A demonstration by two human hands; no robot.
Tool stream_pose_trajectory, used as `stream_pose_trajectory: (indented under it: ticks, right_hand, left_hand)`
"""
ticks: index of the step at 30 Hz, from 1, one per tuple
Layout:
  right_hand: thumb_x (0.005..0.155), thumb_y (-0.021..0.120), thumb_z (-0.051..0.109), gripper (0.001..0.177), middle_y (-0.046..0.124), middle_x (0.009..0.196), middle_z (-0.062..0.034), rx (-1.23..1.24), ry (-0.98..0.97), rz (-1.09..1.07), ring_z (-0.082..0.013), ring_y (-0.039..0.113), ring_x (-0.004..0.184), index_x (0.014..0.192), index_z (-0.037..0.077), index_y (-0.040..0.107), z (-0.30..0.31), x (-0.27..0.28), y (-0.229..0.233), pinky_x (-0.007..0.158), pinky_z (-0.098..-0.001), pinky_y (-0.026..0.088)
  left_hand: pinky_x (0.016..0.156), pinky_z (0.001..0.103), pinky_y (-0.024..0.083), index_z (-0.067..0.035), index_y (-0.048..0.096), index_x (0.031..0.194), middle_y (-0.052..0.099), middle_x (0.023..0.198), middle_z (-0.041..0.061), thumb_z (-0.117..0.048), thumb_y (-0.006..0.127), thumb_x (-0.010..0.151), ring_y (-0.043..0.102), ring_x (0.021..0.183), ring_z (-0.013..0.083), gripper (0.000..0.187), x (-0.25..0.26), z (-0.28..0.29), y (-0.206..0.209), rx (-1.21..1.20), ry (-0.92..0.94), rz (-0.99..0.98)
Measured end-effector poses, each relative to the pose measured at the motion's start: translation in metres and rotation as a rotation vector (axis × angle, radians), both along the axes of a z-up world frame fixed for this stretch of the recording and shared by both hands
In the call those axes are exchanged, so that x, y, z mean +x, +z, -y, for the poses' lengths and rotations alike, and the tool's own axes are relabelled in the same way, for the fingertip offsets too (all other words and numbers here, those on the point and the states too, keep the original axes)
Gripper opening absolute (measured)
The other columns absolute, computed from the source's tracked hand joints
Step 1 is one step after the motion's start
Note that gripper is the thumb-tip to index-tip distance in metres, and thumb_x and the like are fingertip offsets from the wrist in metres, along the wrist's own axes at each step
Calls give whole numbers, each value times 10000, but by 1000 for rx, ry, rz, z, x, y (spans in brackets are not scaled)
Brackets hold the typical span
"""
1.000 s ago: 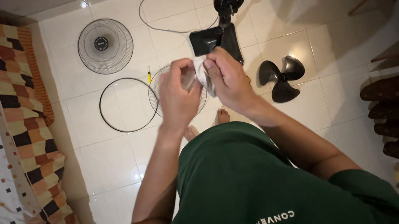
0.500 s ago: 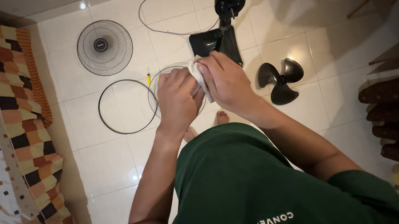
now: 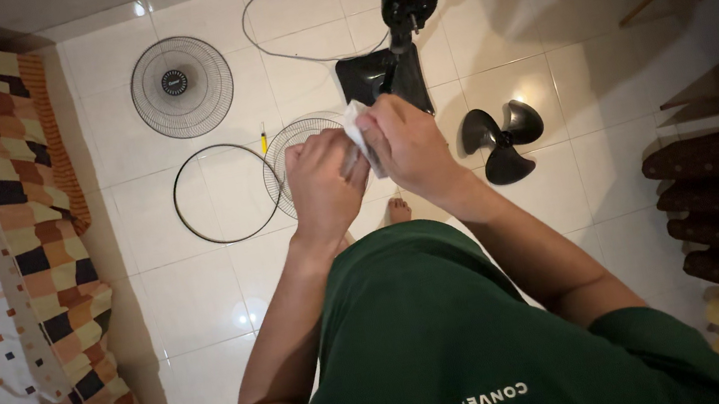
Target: The person wipes the base and motor housing of a disassembled standing fan using a white tissue and a yellow cloth. They then wipe the fan cage with the tissue. The fan blades and other parts remain on the floor.
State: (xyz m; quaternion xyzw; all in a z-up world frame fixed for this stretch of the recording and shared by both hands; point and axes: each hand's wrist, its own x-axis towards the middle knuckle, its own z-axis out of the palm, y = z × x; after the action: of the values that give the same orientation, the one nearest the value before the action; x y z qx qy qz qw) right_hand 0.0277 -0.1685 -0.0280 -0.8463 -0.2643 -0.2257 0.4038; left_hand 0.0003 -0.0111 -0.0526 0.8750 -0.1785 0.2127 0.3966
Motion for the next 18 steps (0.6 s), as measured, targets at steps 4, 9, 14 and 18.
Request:
stream_pose_trajectory:
  ticks: [4,9,14,18]
  right_hand:
    - [1064,635,135,262,537,728,-144,-114,2,14,-339,575,639,868,19,506,3,7,2,587,-419,456]
    - [1117,501,183,241,594,658,-65,268,-58,-660,-147,600,564,950,11,521,9,8,-16,535,-310,466]
    - [1144,436,175,215,643,853,-21,536,102,-650,-76,653,786,1159,13,577,12,11,-44,702,-241,539]
    - [1134,528,121,185,612,975,-64,408,164,-533,-136,606,885,1234,-18,598,20,12,-49,772,-287,508]
  left_hand:
    - [850,431,422,-35,686,1031,689,1006,92,-139,807,837,654,945,288,252,0,8,-10,-29,-14,-30]
    - [777,270,543,-39,666,1171,731,993,35,-118,727,933,673,872,104,258,0,21,-25,-700,-16,-656]
    - [772,248,522,-20,671,1170,711,996,50,-78,676,973,637,888,93,205,1,23,-30,-860,-53,-664]
    - [805,372,498,-36,715,1137,721,988,87,-70,723,937,678,905,239,203,3,6,-21,-319,8,-324]
